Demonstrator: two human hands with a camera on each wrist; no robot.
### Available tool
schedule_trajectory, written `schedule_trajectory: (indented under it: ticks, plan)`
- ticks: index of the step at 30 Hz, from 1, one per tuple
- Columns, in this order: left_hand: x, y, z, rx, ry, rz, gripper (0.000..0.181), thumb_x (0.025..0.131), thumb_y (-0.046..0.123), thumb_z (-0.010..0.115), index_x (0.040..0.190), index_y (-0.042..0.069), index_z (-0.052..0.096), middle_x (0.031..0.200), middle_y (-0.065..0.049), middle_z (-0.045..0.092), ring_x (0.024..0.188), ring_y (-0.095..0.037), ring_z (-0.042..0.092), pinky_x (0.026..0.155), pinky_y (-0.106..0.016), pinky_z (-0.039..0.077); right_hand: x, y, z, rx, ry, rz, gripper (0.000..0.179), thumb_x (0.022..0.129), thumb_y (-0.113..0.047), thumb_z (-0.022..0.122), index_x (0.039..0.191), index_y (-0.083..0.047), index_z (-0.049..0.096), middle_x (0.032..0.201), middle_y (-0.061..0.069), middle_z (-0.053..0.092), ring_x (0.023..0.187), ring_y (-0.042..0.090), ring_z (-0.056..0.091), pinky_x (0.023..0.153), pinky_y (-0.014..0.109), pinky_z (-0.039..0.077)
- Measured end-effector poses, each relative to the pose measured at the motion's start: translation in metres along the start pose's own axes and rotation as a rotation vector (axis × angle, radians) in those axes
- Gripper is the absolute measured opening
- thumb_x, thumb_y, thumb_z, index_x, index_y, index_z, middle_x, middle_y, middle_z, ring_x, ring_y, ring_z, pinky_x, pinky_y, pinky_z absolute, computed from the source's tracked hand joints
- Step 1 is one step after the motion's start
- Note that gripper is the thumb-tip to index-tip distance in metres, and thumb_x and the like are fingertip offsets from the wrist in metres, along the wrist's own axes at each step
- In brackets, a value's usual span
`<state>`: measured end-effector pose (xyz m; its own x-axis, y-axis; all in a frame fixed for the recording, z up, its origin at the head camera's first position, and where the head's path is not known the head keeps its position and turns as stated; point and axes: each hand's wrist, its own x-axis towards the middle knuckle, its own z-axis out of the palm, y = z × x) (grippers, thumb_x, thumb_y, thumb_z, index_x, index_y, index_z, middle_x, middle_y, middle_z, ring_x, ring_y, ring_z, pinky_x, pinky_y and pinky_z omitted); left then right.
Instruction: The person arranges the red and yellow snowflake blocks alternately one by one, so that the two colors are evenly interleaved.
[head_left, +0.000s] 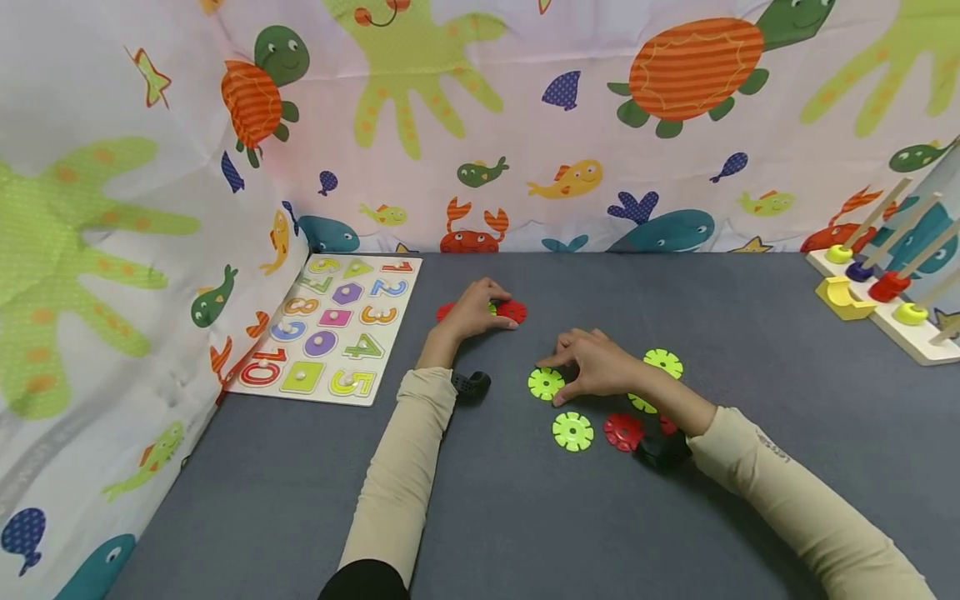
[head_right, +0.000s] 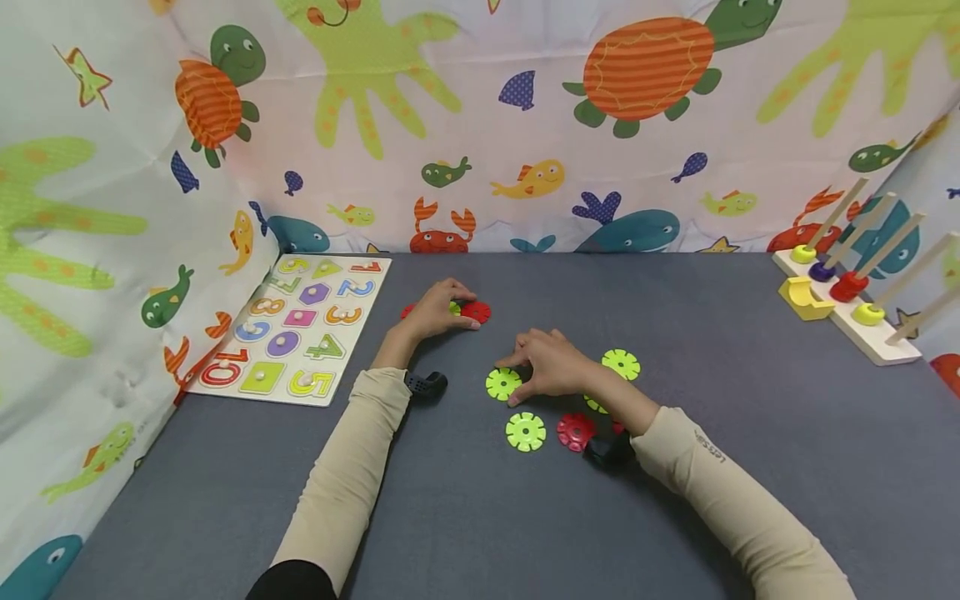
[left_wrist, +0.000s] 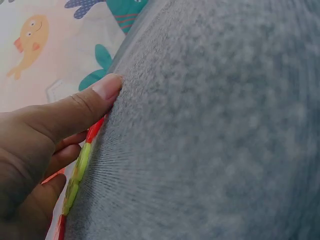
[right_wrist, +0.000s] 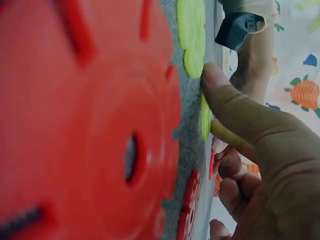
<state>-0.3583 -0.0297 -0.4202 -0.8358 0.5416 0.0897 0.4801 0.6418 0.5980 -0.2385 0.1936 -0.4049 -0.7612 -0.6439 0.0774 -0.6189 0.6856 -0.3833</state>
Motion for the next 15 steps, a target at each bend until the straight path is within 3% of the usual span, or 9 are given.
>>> schedule_trajectory:
  ticks: [15]
  plan:
    - [0.0014,-0.0016,0.0016,-0.027,0.000,-0.014,0.051,0.073,0.026,0.078,0.118,0.005,0.063,0.114,-0.011,0.053,0.109,-0.024,0.047,0.099,-0.037,0.035,-0.0016,0.0023,-0.0008,0.017,0.012,0.013,0.051,0.066,-0.043,0.079,0.113,-0.023,0.068,0.073,-0.005,0.044,0.066,0.009,0.031,0.064,0.031,0.017]
